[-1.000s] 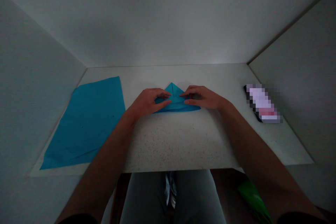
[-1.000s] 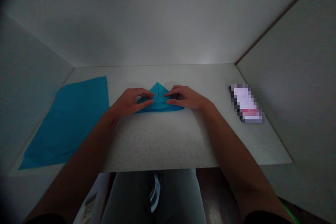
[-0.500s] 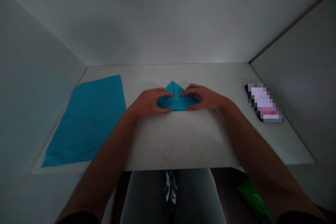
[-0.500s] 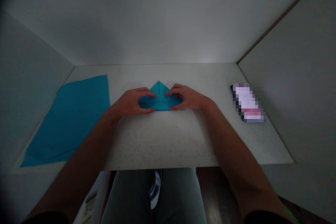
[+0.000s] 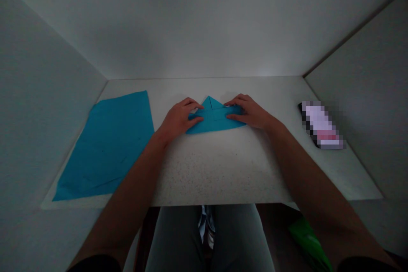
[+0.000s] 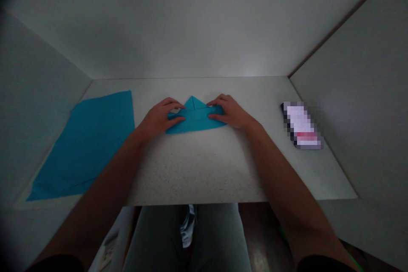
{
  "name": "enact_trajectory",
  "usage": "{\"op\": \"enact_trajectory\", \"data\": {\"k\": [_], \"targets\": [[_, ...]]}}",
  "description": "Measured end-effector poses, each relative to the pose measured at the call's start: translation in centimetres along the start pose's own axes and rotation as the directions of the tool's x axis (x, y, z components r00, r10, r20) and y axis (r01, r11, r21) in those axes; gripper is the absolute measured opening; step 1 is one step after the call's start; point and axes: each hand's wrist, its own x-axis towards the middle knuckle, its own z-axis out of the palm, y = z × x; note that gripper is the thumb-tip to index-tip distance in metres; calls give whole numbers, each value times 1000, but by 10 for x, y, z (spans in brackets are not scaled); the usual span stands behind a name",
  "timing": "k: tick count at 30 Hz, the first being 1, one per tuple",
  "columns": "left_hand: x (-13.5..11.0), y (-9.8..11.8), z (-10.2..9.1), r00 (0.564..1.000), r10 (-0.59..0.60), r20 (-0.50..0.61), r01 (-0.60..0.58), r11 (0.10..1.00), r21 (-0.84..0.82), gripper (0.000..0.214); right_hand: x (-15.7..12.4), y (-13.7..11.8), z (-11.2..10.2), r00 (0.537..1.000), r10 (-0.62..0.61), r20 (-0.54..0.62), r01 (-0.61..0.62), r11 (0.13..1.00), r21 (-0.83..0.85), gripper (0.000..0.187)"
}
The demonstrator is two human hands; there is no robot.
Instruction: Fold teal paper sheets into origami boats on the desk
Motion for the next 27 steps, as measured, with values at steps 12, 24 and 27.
{"op": "enact_trajectory", "data": {"k": [12,24,27], "targets": [[-3,-2,-2,985,-168,-37,171,982,84,51,-1,13,-2,988,101,-118,-108,993,-53,35],[1,-10,2,979,-198,-50,197,980,-33,22,0,13,-4,957,227,-180,-156,927,342,36],[2,-9,3,958,-276,-71,257,944,-204,21,3,14,-5,954,197,-227,-89,906,415,35]]}}
